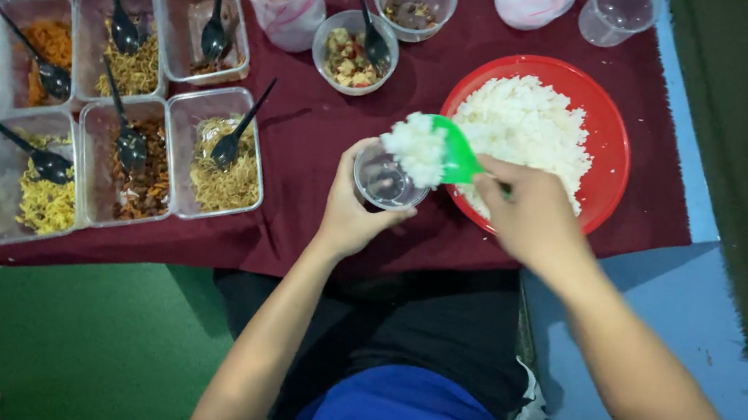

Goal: Fold a cardboard food box and fill a small plastic cup with rice using a spoon.

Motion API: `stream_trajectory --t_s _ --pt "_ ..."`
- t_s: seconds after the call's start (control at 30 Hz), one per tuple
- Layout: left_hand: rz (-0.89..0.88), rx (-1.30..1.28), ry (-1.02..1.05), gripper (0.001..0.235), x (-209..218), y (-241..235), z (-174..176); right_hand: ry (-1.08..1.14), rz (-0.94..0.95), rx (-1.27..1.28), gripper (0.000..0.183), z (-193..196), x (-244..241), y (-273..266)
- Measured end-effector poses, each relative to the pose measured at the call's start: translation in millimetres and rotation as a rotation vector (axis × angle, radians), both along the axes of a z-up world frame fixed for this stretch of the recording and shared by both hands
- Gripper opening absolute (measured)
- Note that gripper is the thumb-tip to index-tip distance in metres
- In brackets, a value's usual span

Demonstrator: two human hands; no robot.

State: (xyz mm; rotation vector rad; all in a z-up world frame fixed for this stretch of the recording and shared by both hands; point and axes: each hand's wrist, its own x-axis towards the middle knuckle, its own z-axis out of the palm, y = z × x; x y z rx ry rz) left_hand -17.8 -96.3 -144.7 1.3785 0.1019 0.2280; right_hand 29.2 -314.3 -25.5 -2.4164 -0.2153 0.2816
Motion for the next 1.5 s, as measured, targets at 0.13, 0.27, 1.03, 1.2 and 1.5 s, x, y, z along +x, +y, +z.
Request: stream_trajectory --t_s 0.13,0.27,1.03,1.2,1.5 --pt "0.042 -0.064 0.047 0.11 0 8 11 -0.181 0.135 -0.365 0.038 9 -26 40" --pt "0.094 0.147 0.025 0.108 0 19 10 -1.008 0.257 -0.393 0.016 -27 -27 38" --pt "0.011 0.18 -0.052 0.103 -10 29 0 -1.04 0.254 -0.445 0.013 -9 -39 49" --pt "0.025 0.159 -0.015 0.106 -4 30 0 -0.895 0.271 -0.379 0.01 -5 -36 52" --pt "-0.048 0.209 -0.201 0.108 -5 38 -2 -0.799 0.137 -0.324 0.012 -9 -42 45"
